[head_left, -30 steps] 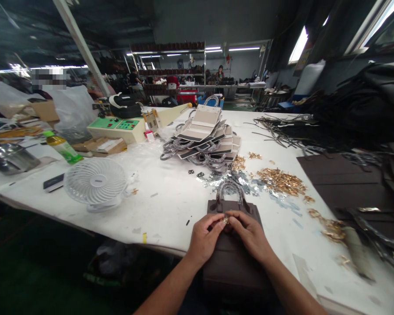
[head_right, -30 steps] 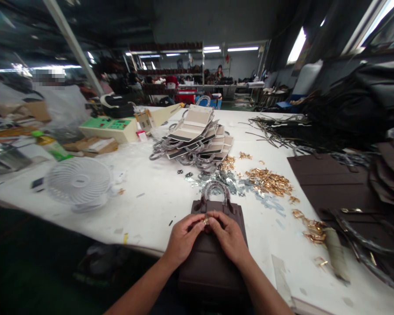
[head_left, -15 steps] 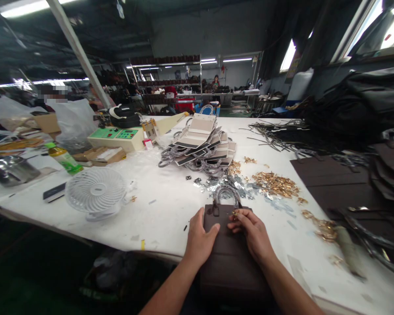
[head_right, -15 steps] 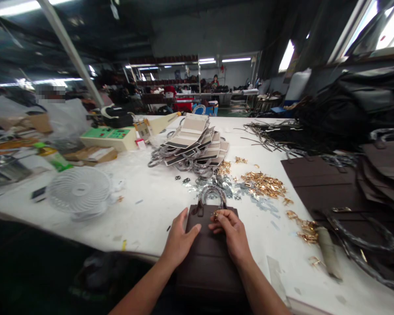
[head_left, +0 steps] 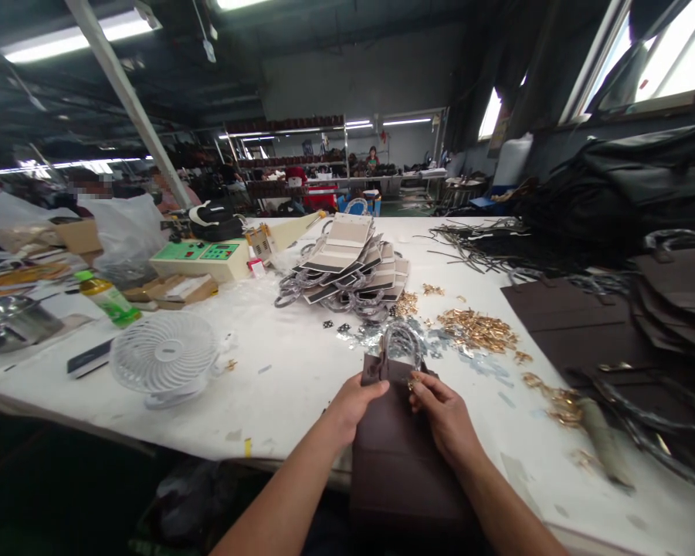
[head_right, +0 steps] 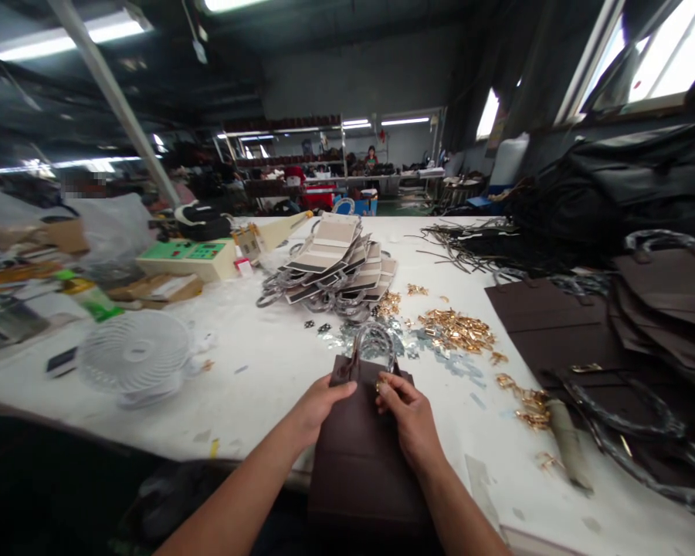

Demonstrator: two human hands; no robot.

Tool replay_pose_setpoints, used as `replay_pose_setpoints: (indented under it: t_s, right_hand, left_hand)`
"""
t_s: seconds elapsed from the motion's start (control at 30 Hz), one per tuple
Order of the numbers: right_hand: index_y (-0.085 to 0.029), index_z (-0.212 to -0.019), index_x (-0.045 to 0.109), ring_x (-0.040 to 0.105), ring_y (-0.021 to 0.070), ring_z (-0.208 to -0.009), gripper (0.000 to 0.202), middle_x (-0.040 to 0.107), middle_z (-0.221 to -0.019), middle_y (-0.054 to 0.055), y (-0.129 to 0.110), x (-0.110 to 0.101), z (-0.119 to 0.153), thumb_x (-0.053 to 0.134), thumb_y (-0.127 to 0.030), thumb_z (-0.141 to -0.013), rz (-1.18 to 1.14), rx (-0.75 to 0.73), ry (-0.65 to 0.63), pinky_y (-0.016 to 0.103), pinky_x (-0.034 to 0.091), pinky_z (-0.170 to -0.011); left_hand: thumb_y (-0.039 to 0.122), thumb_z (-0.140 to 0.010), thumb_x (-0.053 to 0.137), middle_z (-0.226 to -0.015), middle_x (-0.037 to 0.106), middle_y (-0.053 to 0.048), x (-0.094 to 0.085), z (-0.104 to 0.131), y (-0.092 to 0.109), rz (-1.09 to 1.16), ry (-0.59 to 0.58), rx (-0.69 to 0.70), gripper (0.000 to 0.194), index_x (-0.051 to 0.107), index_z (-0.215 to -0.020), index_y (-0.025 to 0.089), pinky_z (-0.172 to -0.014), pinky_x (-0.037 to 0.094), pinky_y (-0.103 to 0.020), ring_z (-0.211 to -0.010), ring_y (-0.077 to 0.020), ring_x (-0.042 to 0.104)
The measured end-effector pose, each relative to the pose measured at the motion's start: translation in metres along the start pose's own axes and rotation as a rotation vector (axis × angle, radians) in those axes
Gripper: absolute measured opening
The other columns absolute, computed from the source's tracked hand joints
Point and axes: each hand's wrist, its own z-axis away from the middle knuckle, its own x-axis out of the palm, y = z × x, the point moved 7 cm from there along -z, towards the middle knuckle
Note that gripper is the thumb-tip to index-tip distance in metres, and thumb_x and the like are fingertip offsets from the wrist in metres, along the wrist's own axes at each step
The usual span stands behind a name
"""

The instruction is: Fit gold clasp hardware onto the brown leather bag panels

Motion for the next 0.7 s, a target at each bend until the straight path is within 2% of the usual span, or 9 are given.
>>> replay_pose_setpoints:
  t_s: [0.07,0.13,0.23,0.33,0.53,0.7]
  right_hand:
    - [-0.017,-0.121,0.071,0.062,0.0178,-0.069,0.052,0.071,-0.08,0.003,-0.005,-0.003,-0.002,0.077,-0.049,-0.081,0.08,0.007,-0.024,0.033,0.051,-0.071]
    - [-0.019,-0.121,0.072,0.064,0.0194,-0.071,0.049,0.073,-0.087,0.005,-0.017,-0.007,-0.005,0.073,-0.05,-0.083,0.277,-0.021,-0.059,0.035,0.052,-0.073]
    - [-0.024,-0.114,0.076,0.068,0.0231,-0.085,0.035,0.074,-0.103,0.006,-0.044,-0.01,-0.01,0.068,-0.046,-0.088,0.612,-0.181,-0.1,0.038,0.053,-0.084]
    - [-0.026,-0.109,0.078,0.068,0.0244,-0.1,0.026,0.073,-0.107,0.006,-0.062,-0.002,-0.016,0.065,-0.038,-0.091,0.803,-0.338,-0.172,0.037,0.051,-0.094]
    - [-0.031,-0.115,0.075,0.069,0.0219,-0.099,0.025,0.073,-0.108,0.003,-0.063,0.023,-0.027,0.059,-0.031,-0.095,0.996,-0.444,-0.371,0.033,0.054,-0.091]
    - [-0.032,-0.116,0.074,0.069,0.0213,-0.098,0.026,0.073,-0.108,0.003,-0.061,0.028,-0.032,0.058,-0.029,-0.096,1.088,-0.461,-0.435,0.033,0.054,-0.09]
  left_hand:
    - [0.025,-0.073,0.083,-0.091,0.079,-0.013,-0.003,-0.003,-0.006,0.086,-0.045,-0.051,0.038,0.07,-0.107,0.012,-0.081,0.059,-0.041,-0.077,-0.026,0.076]
    - [0.026,-0.077,0.079,-0.092,0.079,-0.014,-0.01,-0.004,-0.012,0.132,-0.058,-0.068,0.035,0.069,-0.107,0.012,-0.082,0.059,-0.041,-0.08,-0.0266,0.076]
    - [0.028,-0.083,0.073,-0.095,0.079,-0.014,-0.021,-0.005,-0.019,0.192,-0.055,-0.079,0.034,0.067,-0.112,0.012,-0.084,0.059,-0.042,-0.083,-0.0271,0.076]
    - [0.023,-0.083,0.071,-0.098,0.078,-0.016,-0.026,-0.005,-0.023,0.242,-0.057,-0.089,0.036,0.066,-0.117,0.011,-0.087,0.058,-0.043,-0.085,-0.0284,0.076]
    - [0.015,-0.083,0.067,-0.102,0.078,-0.017,-0.024,-0.001,-0.019,0.311,-0.064,-0.081,0.04,0.065,-0.123,0.01,-0.088,0.058,-0.042,-0.087,-0.029,0.076]
    - [0.017,-0.085,0.065,-0.1,0.078,-0.018,-0.024,-0.001,-0.019,0.334,-0.057,-0.104,0.036,0.066,-0.12,0.007,-0.087,0.058,-0.044,-0.086,-0.0299,0.076]
